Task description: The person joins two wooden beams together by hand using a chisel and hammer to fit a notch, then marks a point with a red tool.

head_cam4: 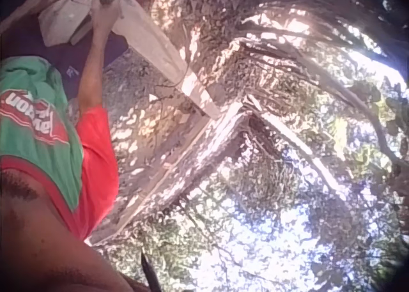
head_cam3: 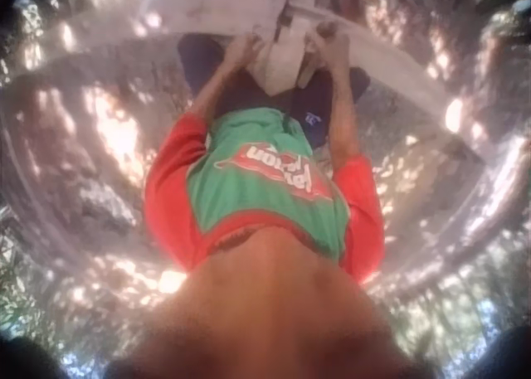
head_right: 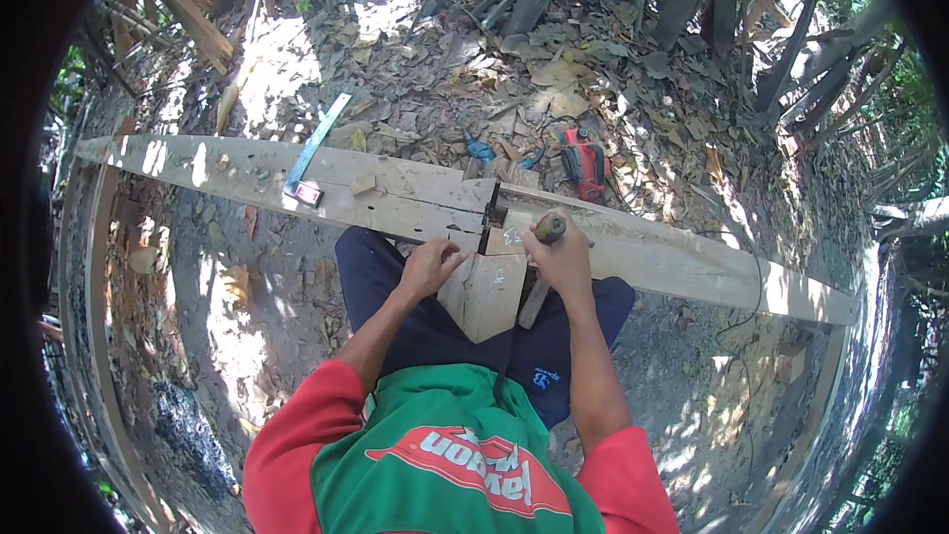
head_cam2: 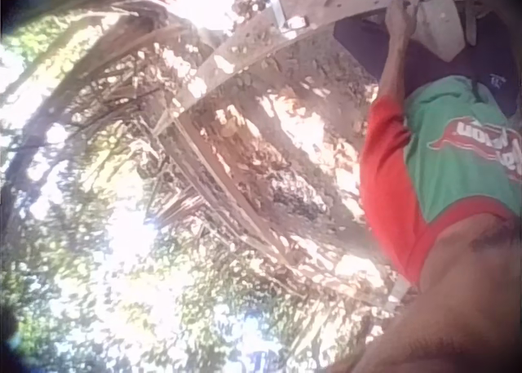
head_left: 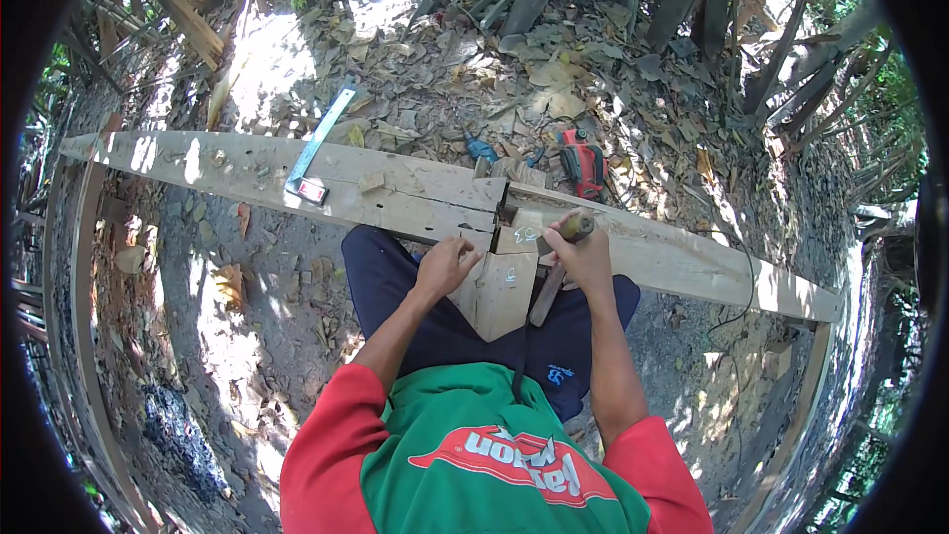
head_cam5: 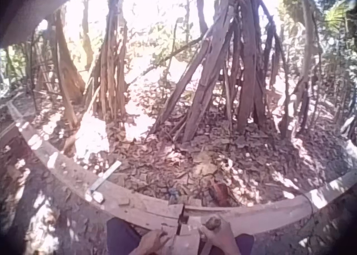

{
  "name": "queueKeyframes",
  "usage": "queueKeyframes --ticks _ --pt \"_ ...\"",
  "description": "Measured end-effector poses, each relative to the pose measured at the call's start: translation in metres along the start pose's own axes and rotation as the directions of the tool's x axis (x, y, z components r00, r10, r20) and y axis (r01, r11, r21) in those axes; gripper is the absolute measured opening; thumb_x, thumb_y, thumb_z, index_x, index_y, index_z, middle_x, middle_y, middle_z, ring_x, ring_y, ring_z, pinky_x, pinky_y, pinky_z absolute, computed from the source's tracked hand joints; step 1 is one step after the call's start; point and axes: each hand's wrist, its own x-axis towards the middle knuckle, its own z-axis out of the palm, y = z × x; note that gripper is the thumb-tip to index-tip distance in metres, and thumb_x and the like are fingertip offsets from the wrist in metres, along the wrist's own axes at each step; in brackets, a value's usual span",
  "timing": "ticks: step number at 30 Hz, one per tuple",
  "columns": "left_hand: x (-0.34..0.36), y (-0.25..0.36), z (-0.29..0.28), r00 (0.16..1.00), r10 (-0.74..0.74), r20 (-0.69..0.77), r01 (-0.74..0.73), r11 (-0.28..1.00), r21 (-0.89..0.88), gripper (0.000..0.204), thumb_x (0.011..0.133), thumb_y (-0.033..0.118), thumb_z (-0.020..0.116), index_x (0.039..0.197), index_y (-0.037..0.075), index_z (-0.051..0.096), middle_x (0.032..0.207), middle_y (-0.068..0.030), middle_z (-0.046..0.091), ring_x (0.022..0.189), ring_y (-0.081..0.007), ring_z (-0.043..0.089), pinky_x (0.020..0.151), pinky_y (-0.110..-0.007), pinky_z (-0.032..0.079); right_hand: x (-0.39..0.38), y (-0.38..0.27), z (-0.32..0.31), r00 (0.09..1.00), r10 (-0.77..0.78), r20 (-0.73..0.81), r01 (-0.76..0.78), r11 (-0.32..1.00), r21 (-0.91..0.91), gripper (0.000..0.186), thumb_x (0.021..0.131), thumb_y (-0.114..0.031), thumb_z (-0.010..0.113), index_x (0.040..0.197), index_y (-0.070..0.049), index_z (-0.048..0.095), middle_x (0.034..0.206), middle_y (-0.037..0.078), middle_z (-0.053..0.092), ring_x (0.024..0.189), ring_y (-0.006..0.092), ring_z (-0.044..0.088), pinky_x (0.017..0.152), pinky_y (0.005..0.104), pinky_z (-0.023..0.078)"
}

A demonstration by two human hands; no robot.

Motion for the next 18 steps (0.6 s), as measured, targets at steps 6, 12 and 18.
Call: queueKeyframes --ticks 6,12,18 --pt "0.006 0.009 0.008 0.979 -0.132 0.158 0.146 0.986 -0.084 0.038 0.088 0.037 0.065 0.097 0.000 0.071 0.087 -0.0189 0.070 0.081 -0.0331 0.068 0.073 -0.042 0.052 0.040 0.004 0.020 0.991 0.108 -0.083 -0.096 0.986 0.139 0.021 0.085 -0.015 0.074 0.095 -0.002 0.060 0.078 0.004 0.064 0.056 0.0102 0.064 0.047 0.0237 0.047" --pt "-0.010 0.012 0.019 0.943 -0.109 0.315 0.141 0.987 -0.081 0.038 0.087 0.039 0.065 0.092 0.001 0.070 0.086 -0.0190 0.069 0.082 -0.0361 0.067 0.073 -0.044 0.051 0.068 0.027 0.061 0.991 0.087 -0.099 -0.077 0.992 0.103 0.017 0.087 -0.016 0.073 0.090 -0.003 0.062 0.072 0.004 0.063 0.057 0.0114 0.064 0.046 0.0242 0.047" --pt "-0.008 0.005 0.022 0.947 -0.131 0.292 0.177 0.975 -0.135 0.038 0.088 0.039 0.065 0.092 0.002 0.071 0.086 -0.0187 0.070 0.083 -0.0357 0.068 0.074 -0.044 0.052 0.076 0.068 0.093 0.980 -0.160 -0.122 0.098 0.909 -0.404 0.023 0.084 -0.025 0.073 0.088 -0.005 0.062 0.069 0.015 0.063 0.066 0.0337 0.065 0.065 0.0446 0.049"
